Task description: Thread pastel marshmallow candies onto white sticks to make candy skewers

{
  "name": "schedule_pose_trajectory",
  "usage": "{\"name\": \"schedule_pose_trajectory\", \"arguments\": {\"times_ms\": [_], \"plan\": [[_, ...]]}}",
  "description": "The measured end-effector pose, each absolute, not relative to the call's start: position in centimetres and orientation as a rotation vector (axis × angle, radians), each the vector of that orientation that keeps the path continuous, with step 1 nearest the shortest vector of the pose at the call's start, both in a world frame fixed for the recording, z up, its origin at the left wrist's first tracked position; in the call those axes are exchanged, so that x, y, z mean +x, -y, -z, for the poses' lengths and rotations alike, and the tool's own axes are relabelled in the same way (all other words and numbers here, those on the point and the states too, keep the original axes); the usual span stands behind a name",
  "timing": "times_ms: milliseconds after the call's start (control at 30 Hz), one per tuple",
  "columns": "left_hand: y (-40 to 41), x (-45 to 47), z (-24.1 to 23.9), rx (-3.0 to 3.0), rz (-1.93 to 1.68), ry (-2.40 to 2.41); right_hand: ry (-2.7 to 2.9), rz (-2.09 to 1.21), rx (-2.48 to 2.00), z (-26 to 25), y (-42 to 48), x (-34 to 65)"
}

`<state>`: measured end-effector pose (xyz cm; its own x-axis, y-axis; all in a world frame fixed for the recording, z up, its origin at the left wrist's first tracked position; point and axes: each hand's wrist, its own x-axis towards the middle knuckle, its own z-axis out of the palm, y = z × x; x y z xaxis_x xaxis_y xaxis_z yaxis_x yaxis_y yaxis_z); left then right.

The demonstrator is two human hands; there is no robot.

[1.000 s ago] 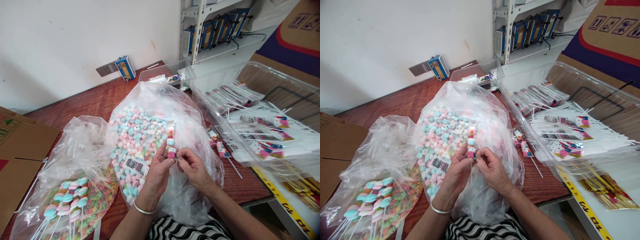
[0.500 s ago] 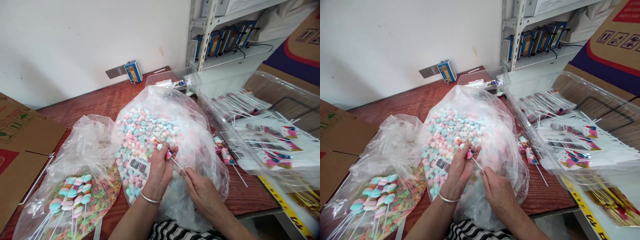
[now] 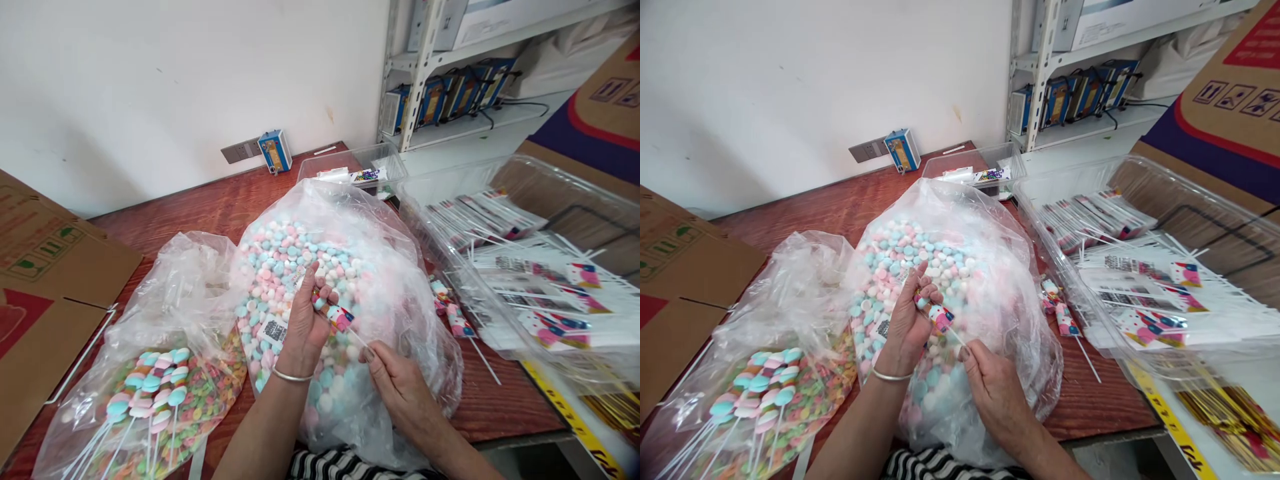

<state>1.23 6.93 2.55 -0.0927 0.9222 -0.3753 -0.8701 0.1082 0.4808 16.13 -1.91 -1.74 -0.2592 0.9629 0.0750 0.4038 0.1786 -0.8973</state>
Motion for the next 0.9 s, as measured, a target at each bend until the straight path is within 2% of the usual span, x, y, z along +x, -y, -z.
{"name": "schedule_pose_trajectory", "arguments": {"times_ms": [200,567,767,900], "plan": [[-5.7,4.2,-1.7,0.132,-1.396,-0.733,1.708,-1.001,-1.310,2.6,1.7,14.7],[-2.1,5.6,-0.9,0.523,-1.215,-1.017,1.626,-0.701,-1.376,3.0,0.2,14.7],[-1.4,5.2,-0.8,1.149,-1.064,-1.328,1.462,-0.868,-1.293,2.5,0.2,14.7],[-1.1,4.5,-1.7,1.118,-1.066,-1.215,1.372,-1.028,-1.212,2.3,0.4,14.8]]}}
